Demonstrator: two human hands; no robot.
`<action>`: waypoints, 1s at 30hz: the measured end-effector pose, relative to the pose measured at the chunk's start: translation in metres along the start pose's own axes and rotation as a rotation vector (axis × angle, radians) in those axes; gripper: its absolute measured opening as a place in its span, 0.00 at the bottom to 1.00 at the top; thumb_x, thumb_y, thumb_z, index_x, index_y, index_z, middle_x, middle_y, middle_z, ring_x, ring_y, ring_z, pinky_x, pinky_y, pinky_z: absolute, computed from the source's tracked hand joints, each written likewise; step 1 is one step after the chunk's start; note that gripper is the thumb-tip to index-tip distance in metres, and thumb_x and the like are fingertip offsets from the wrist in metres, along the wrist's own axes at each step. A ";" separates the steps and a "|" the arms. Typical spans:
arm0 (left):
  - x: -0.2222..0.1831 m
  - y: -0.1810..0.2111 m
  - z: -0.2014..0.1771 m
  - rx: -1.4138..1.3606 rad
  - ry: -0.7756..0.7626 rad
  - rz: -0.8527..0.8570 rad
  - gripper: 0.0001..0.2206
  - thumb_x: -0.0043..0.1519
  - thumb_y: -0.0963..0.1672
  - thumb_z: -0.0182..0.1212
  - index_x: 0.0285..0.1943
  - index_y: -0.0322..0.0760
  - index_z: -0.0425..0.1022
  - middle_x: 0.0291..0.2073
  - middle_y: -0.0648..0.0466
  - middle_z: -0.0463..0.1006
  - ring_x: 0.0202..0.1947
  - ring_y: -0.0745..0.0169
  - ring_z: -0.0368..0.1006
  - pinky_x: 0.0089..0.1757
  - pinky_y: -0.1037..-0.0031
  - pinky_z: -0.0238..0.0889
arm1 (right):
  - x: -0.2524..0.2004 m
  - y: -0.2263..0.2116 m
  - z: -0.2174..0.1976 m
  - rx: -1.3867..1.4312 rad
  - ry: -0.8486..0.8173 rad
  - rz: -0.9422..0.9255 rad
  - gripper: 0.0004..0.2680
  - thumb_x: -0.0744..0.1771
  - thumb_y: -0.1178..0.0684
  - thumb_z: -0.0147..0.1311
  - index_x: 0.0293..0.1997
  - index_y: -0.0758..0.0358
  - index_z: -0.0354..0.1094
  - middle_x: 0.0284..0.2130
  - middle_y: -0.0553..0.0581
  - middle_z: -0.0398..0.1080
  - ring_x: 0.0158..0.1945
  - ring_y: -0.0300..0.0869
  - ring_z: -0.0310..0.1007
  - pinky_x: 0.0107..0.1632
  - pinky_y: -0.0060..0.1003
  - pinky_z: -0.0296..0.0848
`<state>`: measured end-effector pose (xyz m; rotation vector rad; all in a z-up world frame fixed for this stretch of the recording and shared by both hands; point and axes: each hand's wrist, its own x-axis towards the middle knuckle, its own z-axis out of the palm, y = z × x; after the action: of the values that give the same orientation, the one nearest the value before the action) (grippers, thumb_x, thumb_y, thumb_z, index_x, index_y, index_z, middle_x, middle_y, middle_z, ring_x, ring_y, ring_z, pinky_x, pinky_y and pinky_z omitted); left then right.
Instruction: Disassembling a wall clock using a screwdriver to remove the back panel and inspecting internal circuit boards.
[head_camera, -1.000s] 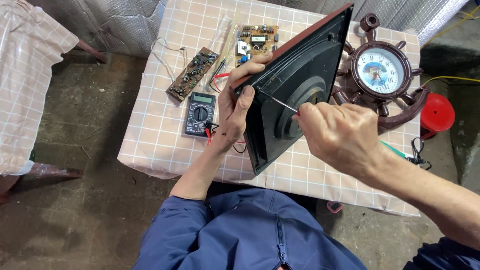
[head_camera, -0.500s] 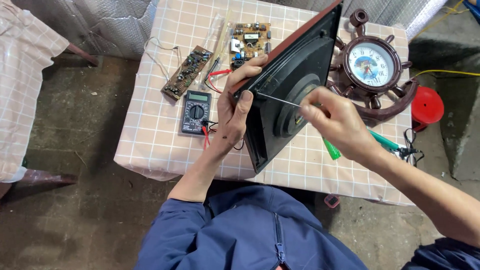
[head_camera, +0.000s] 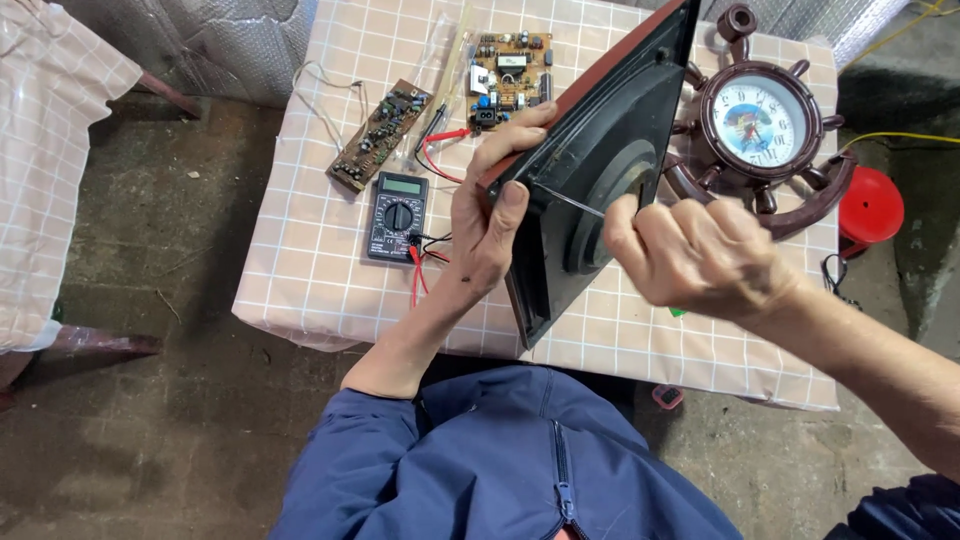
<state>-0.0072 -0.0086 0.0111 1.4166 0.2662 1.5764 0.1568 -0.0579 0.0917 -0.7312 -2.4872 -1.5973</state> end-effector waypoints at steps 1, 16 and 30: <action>-0.001 -0.003 0.002 0.020 -0.047 0.025 0.15 0.65 0.50 0.41 0.54 0.39 0.60 0.56 0.47 0.61 0.61 0.55 0.55 0.63 0.62 0.48 | 0.002 -0.006 0.000 0.057 -0.043 0.063 0.06 0.64 0.60 0.42 0.28 0.57 0.63 0.14 0.44 0.47 0.16 0.31 0.44 0.24 0.25 0.42; -0.009 0.062 -0.044 -0.837 0.567 0.210 0.30 0.53 0.55 0.32 0.64 0.63 0.25 0.66 0.57 0.24 0.66 0.62 0.23 0.58 0.58 0.28 | -0.019 -0.078 0.012 0.589 -0.139 0.686 0.04 0.65 0.55 0.47 0.32 0.61 0.66 0.21 0.53 0.65 0.22 0.44 0.64 0.26 0.35 0.58; -0.029 0.062 -0.070 -0.856 0.602 0.096 0.36 0.52 0.32 0.39 0.67 0.49 0.31 0.67 0.46 0.31 0.63 0.50 0.37 0.59 0.63 0.37 | -0.025 -0.084 0.001 0.556 -0.195 0.795 0.08 0.67 0.54 0.45 0.35 0.65 0.69 0.23 0.55 0.66 0.23 0.48 0.64 0.26 0.37 0.57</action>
<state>-0.1023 -0.0328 0.0142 0.2912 -0.1347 1.8435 0.1416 -0.0933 0.0130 -1.5362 -2.1209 -0.5572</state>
